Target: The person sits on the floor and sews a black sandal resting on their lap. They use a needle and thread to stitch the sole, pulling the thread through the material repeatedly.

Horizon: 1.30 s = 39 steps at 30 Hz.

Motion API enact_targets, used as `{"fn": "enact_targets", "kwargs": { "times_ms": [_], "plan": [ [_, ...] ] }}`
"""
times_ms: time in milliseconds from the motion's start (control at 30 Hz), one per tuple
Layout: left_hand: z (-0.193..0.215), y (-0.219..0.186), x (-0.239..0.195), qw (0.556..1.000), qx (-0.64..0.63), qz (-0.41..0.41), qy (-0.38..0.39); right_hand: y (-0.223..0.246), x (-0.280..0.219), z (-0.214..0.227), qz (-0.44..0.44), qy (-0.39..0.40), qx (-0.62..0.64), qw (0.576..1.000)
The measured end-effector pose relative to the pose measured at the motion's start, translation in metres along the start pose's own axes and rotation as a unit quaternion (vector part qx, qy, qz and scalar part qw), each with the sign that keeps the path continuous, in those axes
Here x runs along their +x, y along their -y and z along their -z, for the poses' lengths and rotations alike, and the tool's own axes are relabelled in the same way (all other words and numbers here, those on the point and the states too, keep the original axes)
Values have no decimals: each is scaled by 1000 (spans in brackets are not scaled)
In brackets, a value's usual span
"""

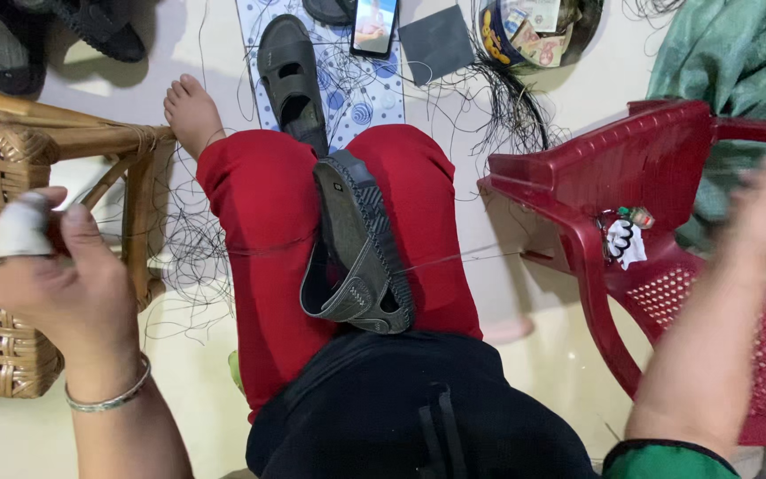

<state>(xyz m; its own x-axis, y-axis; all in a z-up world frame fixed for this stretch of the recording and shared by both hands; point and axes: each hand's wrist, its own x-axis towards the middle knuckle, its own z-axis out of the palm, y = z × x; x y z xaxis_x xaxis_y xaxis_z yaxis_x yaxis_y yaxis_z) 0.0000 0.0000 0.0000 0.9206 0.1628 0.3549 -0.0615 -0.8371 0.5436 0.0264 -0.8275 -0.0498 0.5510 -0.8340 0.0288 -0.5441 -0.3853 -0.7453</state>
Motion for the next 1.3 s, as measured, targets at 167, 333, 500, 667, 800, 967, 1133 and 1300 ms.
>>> {"fn": "enact_targets", "kwargs": {
  "times_ms": [167,333,500,667,800,967,1133,1300],
  "plan": [
    [-22,-71,-9,983,-58,-148,93,51,-72,8,65,53,-18,996],
    [-46,-106,-34,916,14,-231,329,137,-188,-49,144,114,-28,983],
    [-10,-98,-2,844,-256,34,470,205,-346,-73,322,585,21,744],
    [-12,-116,6,629,-673,144,361,195,-355,-71,328,701,-56,631],
    [-40,-130,8,459,-828,247,209,220,-361,-76,276,689,180,645],
    [-80,-110,-10,529,-774,339,75,210,-394,-108,-5,633,459,623],
    [-56,-88,-8,565,-720,383,124,197,-361,-93,43,662,388,640],
    [14,-10,1,963,-187,94,169,168,-275,-80,113,471,31,874]
  ]
}}
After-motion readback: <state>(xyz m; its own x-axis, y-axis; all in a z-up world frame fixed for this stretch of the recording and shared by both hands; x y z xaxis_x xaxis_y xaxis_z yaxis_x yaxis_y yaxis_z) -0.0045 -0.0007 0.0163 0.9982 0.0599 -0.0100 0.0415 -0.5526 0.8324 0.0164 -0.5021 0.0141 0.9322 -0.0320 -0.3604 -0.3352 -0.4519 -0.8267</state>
